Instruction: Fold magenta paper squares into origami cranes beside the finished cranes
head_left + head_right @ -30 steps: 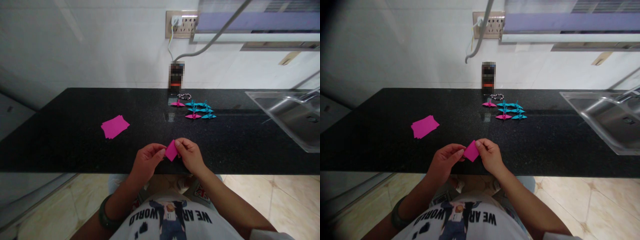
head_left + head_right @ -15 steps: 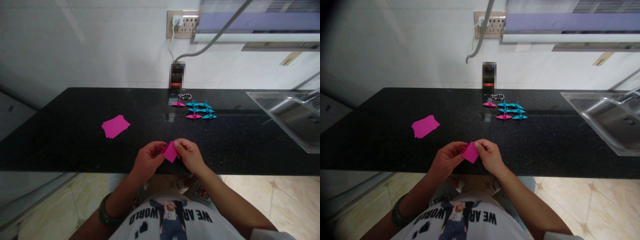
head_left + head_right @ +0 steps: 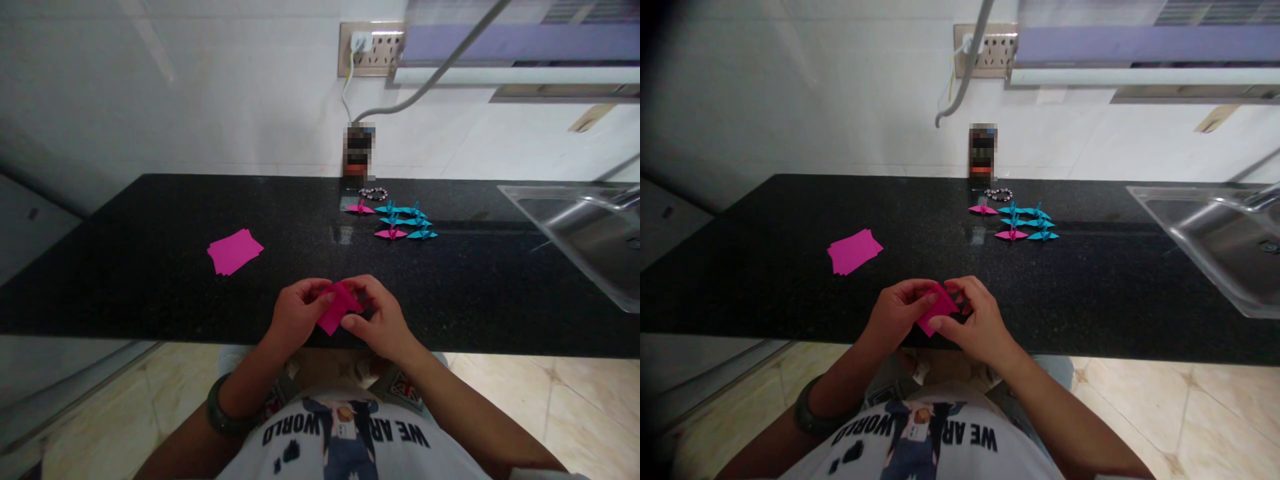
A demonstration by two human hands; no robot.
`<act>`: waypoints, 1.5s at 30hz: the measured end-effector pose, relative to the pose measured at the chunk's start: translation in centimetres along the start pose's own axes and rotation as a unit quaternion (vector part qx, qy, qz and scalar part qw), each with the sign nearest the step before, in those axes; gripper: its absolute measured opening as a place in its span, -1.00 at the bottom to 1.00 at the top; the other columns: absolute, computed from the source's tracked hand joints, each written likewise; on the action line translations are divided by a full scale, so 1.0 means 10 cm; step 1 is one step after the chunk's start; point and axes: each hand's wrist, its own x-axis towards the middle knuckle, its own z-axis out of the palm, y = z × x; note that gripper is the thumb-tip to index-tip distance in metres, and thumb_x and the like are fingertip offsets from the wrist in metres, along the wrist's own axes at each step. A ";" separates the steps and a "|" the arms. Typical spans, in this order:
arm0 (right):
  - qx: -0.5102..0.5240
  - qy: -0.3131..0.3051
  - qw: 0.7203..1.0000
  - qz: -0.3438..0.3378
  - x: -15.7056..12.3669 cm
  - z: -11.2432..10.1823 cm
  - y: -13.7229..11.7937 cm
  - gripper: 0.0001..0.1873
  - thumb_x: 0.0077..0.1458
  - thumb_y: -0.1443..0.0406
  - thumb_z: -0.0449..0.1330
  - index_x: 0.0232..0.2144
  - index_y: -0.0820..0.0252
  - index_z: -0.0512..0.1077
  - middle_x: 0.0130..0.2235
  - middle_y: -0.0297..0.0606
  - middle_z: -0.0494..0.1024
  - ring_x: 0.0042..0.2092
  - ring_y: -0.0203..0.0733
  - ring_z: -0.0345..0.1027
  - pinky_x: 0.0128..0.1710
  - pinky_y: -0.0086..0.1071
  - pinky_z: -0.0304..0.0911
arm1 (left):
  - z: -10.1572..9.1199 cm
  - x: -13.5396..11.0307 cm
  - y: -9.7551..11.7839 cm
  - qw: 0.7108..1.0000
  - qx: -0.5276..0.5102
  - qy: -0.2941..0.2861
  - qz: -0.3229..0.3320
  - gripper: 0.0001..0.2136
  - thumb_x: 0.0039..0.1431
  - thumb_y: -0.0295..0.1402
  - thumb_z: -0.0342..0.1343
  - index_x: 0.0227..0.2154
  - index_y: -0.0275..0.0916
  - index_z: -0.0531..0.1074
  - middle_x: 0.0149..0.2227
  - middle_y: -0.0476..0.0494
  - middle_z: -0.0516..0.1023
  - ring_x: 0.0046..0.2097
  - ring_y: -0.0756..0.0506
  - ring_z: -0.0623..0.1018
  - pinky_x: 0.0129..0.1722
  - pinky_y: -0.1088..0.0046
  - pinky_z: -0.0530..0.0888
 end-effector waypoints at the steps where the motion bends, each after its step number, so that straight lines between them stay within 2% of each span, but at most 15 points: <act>1: -0.027 0.000 1.000 0.002 0.00 0.00 -0.02 -0.68 -0.12 0.17 0.22 -0.27 0.18 0.41 -0.34 -0.25 0.42 -0.35 -0.25 0.25 -0.42 -0.43 0.17 | -0.01 0.01 0.00 1.000 0.010 0.002 0.003 -0.70 -0.14 -0.30 0.19 -0.30 -0.35 0.45 -0.46 -0.10 0.49 -0.46 0.01 0.43 -0.49 0.53 0.34; 3: -0.023 0.023 0.999 0.028 0.00 0.01 -0.03 -0.82 -0.01 0.22 0.12 -0.39 0.20 0.44 -0.45 -0.28 0.41 -0.43 -0.29 0.24 -0.44 -0.43 0.16 | -0.02 0.01 0.00 1.000 0.012 0.001 0.006 -0.68 -0.15 -0.31 0.20 -0.27 -0.34 0.44 -0.48 -0.07 0.48 -0.48 0.02 0.42 -0.50 0.54 0.33; 7: 0.115 0.048 0.983 0.136 0.03 0.04 0.03 -0.80 0.00 0.21 0.11 -0.44 0.25 0.40 -0.60 -0.36 0.37 -0.56 -0.34 0.21 -0.56 -0.47 0.15 | -0.02 0.00 0.04 0.999 -0.024 -0.014 -0.016 -0.73 -0.13 -0.32 0.18 -0.31 -0.34 0.45 -0.40 -0.12 0.51 -0.42 0.00 0.45 -0.43 0.51 0.37; 9: 0.170 0.040 0.971 0.160 0.03 0.05 0.08 -0.79 -0.03 0.20 0.14 -0.44 0.26 0.38 -0.61 -0.37 0.38 -0.58 -0.36 0.22 -0.57 -0.48 0.17 | -0.01 -0.01 0.06 0.999 -0.034 -0.016 -0.030 -0.77 -0.09 -0.29 0.16 -0.37 -0.34 0.46 -0.44 -0.10 0.51 -0.45 0.01 0.43 -0.44 0.52 0.36; 14: 0.228 0.036 0.957 0.174 0.02 0.05 0.12 -0.74 -0.08 0.17 0.18 -0.38 0.25 0.37 -0.52 -0.34 0.44 -0.55 -0.37 0.28 -0.56 -0.48 0.27 | 0.01 -0.01 0.05 0.999 -0.030 -0.010 -0.027 -0.77 -0.08 -0.24 0.13 -0.43 -0.33 0.47 -0.52 -0.07 0.48 -0.51 0.02 0.40 -0.52 0.53 0.32; 19: 0.217 0.053 0.962 0.159 0.01 0.03 0.09 -0.73 -0.08 0.18 0.20 -0.32 0.22 0.39 -0.47 -0.33 0.48 -0.52 -0.34 0.31 -0.55 -0.46 0.30 | 0.00 -0.01 0.06 0.999 -0.019 -0.029 -0.036 -0.77 -0.10 -0.26 0.15 -0.41 -0.32 0.48 -0.51 -0.08 0.48 -0.52 0.02 0.40 -0.54 0.54 0.31; 26: 0.117 0.045 0.987 0.100 0.03 -0.02 0.10 -0.82 -0.05 0.26 0.17 -0.36 0.22 0.44 -0.43 -0.29 0.49 -0.45 -0.32 0.31 -0.47 -0.45 0.25 | -0.03 0.01 0.11 0.998 -0.022 -0.052 -0.040 -0.81 -0.08 -0.31 0.12 -0.40 -0.30 0.50 -0.51 -0.09 0.50 -0.53 0.02 0.39 -0.55 0.55 0.30; 33: 0.070 0.035 0.994 0.070 0.03 -0.05 0.10 -0.83 -0.04 0.28 0.15 -0.35 0.19 0.46 -0.40 -0.27 0.52 -0.39 -0.27 0.35 -0.41 -0.41 0.28 | -0.05 0.03 0.09 0.996 0.000 -0.082 -0.044 -0.80 -0.06 -0.31 0.09 -0.39 -0.29 0.50 -0.52 -0.08 0.49 -0.55 0.03 0.37 -0.56 0.54 0.28; 36: 0.036 0.024 0.998 0.036 0.04 -0.08 0.10 -0.83 -0.01 0.30 0.13 -0.32 0.16 0.47 -0.36 -0.27 0.54 -0.36 -0.26 0.37 -0.38 -0.41 0.29 | -0.05 0.03 0.09 0.994 -0.010 -0.094 -0.049 -0.83 -0.05 -0.31 0.08 -0.43 -0.30 0.48 -0.54 -0.06 0.46 -0.56 0.05 0.35 -0.57 0.55 0.26; 38: -0.003 -0.001 1.000 -0.015 0.05 -0.12 0.10 -0.81 0.01 0.33 0.11 -0.29 0.12 0.47 -0.34 -0.28 0.54 -0.35 -0.27 0.38 -0.36 -0.40 0.29 | -0.06 0.04 0.10 0.993 -0.018 -0.103 -0.057 -0.85 -0.05 -0.32 0.07 -0.46 -0.31 0.45 -0.55 -0.04 0.44 -0.57 0.06 0.33 -0.58 0.57 0.24; 40: -0.047 -0.051 0.994 -0.083 0.07 -0.19 0.11 -0.75 0.04 0.36 0.08 -0.23 0.07 0.46 -0.32 -0.27 0.54 -0.33 -0.28 0.38 -0.33 -0.39 0.28 | -0.06 0.05 0.09 0.991 -0.025 -0.109 -0.066 -0.86 -0.04 -0.34 0.07 -0.46 -0.31 0.42 -0.56 -0.02 0.42 -0.57 0.08 0.32 -0.58 0.59 0.21; 42: -0.088 -0.101 0.980 -0.147 0.10 -0.27 0.12 -0.70 0.06 0.36 0.05 -0.15 0.04 0.43 -0.27 -0.24 0.52 -0.26 -0.26 0.37 -0.28 -0.36 0.28 | -0.07 0.06 0.08 0.990 -0.037 -0.111 -0.072 -0.87 -0.04 -0.34 0.07 -0.46 -0.31 0.41 -0.56 -0.01 0.42 -0.57 0.09 0.32 -0.58 0.59 0.20; 45: -0.158 -0.163 0.952 -0.206 0.15 -0.37 0.13 -0.64 0.10 0.36 0.01 -0.05 0.03 0.35 -0.20 -0.20 0.48 -0.21 -0.24 0.36 -0.26 -0.35 0.27 | -0.09 0.09 0.04 0.987 -0.069 -0.116 -0.083 -0.87 -0.04 -0.34 0.08 -0.45 -0.30 0.40 -0.54 -0.02 0.42 -0.57 0.08 0.34 -0.57 0.58 0.22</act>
